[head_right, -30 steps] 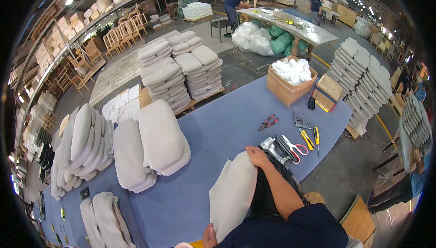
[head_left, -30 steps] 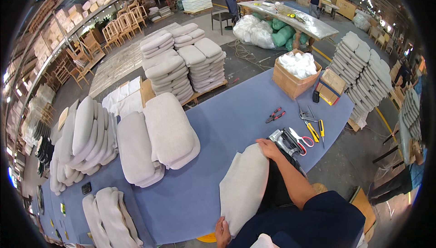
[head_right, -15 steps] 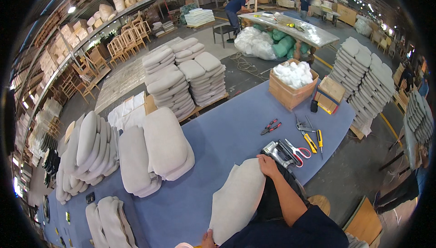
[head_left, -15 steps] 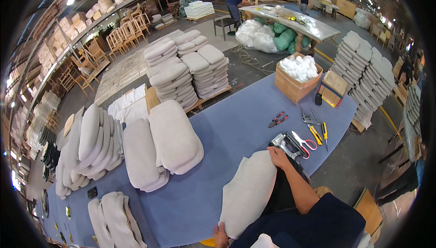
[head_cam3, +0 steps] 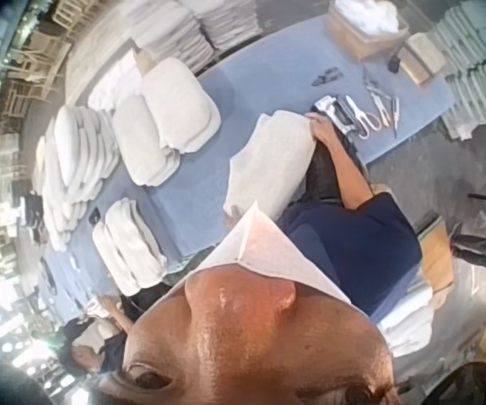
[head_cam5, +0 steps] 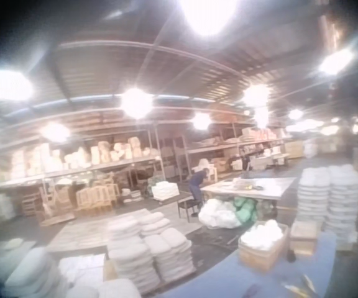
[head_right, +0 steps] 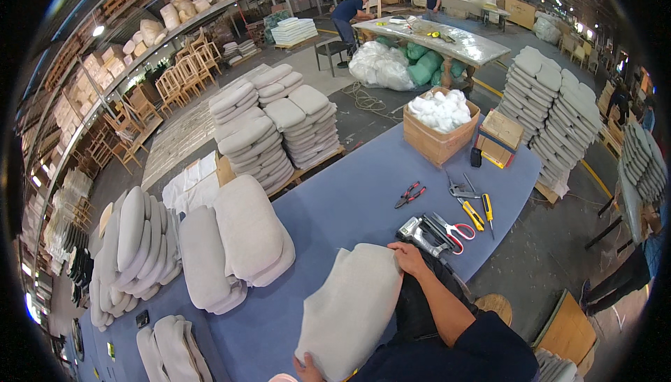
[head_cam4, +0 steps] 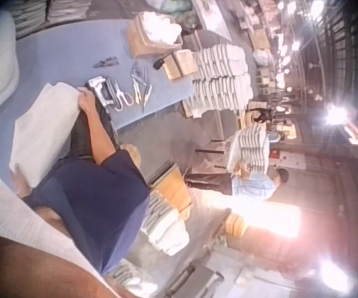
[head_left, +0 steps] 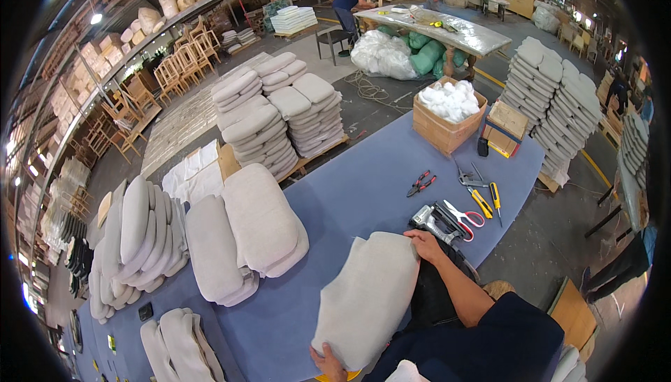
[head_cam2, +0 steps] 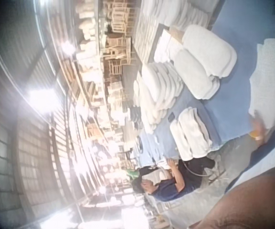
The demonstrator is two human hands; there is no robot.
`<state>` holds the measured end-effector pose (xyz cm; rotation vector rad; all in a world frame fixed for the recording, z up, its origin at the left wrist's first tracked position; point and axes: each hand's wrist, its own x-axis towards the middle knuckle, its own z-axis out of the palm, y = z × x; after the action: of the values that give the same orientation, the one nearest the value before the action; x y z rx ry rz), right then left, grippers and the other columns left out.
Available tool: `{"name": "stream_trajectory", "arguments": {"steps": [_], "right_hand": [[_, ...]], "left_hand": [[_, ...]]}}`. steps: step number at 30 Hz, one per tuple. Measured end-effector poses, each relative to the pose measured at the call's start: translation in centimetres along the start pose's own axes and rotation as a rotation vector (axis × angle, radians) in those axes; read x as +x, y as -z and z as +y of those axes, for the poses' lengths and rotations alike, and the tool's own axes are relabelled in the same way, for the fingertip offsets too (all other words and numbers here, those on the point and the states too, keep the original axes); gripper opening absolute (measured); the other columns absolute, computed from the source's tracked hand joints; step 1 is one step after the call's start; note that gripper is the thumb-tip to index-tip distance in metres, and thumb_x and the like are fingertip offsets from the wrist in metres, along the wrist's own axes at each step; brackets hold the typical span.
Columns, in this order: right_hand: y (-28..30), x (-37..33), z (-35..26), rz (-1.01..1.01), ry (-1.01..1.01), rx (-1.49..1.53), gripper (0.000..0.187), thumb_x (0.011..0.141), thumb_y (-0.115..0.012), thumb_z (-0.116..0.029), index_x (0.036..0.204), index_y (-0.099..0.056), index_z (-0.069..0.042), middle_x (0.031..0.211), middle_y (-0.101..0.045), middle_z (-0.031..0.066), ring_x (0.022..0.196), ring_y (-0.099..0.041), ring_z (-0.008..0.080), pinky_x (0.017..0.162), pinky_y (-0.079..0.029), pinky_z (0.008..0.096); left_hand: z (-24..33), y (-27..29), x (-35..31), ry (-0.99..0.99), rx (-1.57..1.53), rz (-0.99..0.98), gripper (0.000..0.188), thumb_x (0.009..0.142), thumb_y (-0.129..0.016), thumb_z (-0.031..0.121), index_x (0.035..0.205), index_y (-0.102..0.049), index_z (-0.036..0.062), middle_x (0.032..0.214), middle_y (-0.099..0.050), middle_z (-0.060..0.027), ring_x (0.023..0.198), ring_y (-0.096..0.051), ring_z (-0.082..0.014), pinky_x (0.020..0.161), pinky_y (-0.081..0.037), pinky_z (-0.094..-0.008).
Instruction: The person assembles white fabric cushions by folding the edges, using a staple gun to secure seams, and trimming excess fabric with a utility knife. They handle multiple cushions sequentially, stacking completed units on the table.
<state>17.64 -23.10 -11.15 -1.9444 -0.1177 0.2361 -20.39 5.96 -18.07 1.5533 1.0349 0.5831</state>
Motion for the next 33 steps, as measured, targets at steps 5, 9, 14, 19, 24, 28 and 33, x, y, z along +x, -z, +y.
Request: {"name": "stream_trajectory", "arguments": {"steps": [5, 9, 14, 19, 24, 28, 33], "right_hand": [[-0.1, -0.6, -1.0, 0.002, -0.059, -0.113, 0.04, 0.094, -0.06, -0.035, 0.118, -0.074, -0.006, 0.109, -0.077, 0.0165, 0.103, -0.074, 0.0303, 0.092, -0.055, 0.0387], [-0.4, -0.4, -2.7, -0.006, -0.089, -0.276, 0.045, 0.093, -0.063, -0.046, 0.113, -0.076, -0.008, 0.107, -0.077, 0.0167, 0.102, -0.073, 0.035, 0.092, -0.056, 0.0417], [-0.9, 1.6, -2.6, -0.107, -0.139, -0.489, 0.055, 0.093, -0.059, -0.057, 0.113, -0.077, -0.009, 0.111, -0.076, 0.018, 0.102, -0.072, 0.0377, 0.092, -0.056, 0.0441], [-1.7, 4.1, -5.0, -0.295, -0.222, -0.712, 0.068, 0.09, -0.06, -0.067, 0.115, -0.076, -0.006, 0.105, -0.076, 0.0189, 0.1, -0.074, 0.0354, 0.086, -0.057, 0.0445], [0.0, -0.2, -9.6, -0.534, -0.293, -0.499, 0.071, 0.091, -0.061, -0.068, 0.1, -0.072, 0.002, 0.093, -0.073, 0.0205, 0.08, -0.075, 0.0282, 0.065, -0.06, 0.0412], [1.5, -7.4, -8.1, -0.617, -0.399, 0.055, 0.063, 0.09, -0.076, -0.054, 0.121, -0.065, 0.0, 0.1, -0.069, 0.0102, 0.088, -0.069, 0.0193, 0.069, -0.057, 0.0393], [0.4, -10.2, -8.1, -0.468, -0.532, 0.348, 0.072, 0.09, -0.078, -0.044, 0.142, -0.054, -0.002, 0.127, -0.066, 0.0135, 0.111, -0.066, 0.0237, 0.092, -0.056, 0.0423]], "left_hand": [[2.9, 0.6, 2.9, 0.184, -0.21, 0.014, 0.078, 0.095, -0.071, 0.036, 0.154, -0.035, -0.0016, 0.14, -0.057, -0.023, 0.117, -0.064, -0.0354, 0.097, -0.054, -0.0453], [4.3, 0.6, 3.9, 0.35, 0.005, -0.028, 0.071, 0.1, -0.065, 0.028, 0.154, -0.033, -0.0044, 0.145, -0.053, -0.0219, 0.12, -0.061, -0.0316, 0.102, -0.052, -0.0427], [2.6, -0.6, 2.2, 0.447, -0.248, -0.053, 0.069, 0.1, -0.065, 0.031, 0.152, -0.036, -0.0037, 0.142, -0.055, -0.0221, 0.119, -0.062, -0.0319, 0.101, -0.053, -0.0444], [3.7, -0.6, 2.6, 0.497, -0.261, -0.069, 0.062, 0.099, -0.068, 0.034, 0.144, -0.047, -0.0028, 0.134, -0.063, -0.0198, 0.113, -0.066, -0.0324, 0.096, -0.056, -0.0457], [3.4, 3.5, 3.5, 0.583, -0.305, -0.172, 0.06, 0.098, -0.068, 0.035, 0.142, -0.052, -0.0041, 0.126, -0.068, -0.0196, 0.106, -0.07, -0.0326, 0.094, -0.057, -0.0456], [8.2, 9.3, 3.1, 0.545, -0.297, -0.245, 0.059, 0.099, -0.064, 0.035, 0.142, -0.052, -0.0053, 0.124, -0.069, -0.0187, 0.103, -0.071, -0.0326, 0.093, -0.057, -0.0437], [10.2, 9.9, 7.8, 0.39, -0.144, -0.329, 0.06, 0.101, -0.058, 0.04, 0.143, -0.053, -0.002, 0.133, -0.066, -0.0191, 0.117, -0.067, -0.0338, 0.1, -0.055, -0.0434]]}}
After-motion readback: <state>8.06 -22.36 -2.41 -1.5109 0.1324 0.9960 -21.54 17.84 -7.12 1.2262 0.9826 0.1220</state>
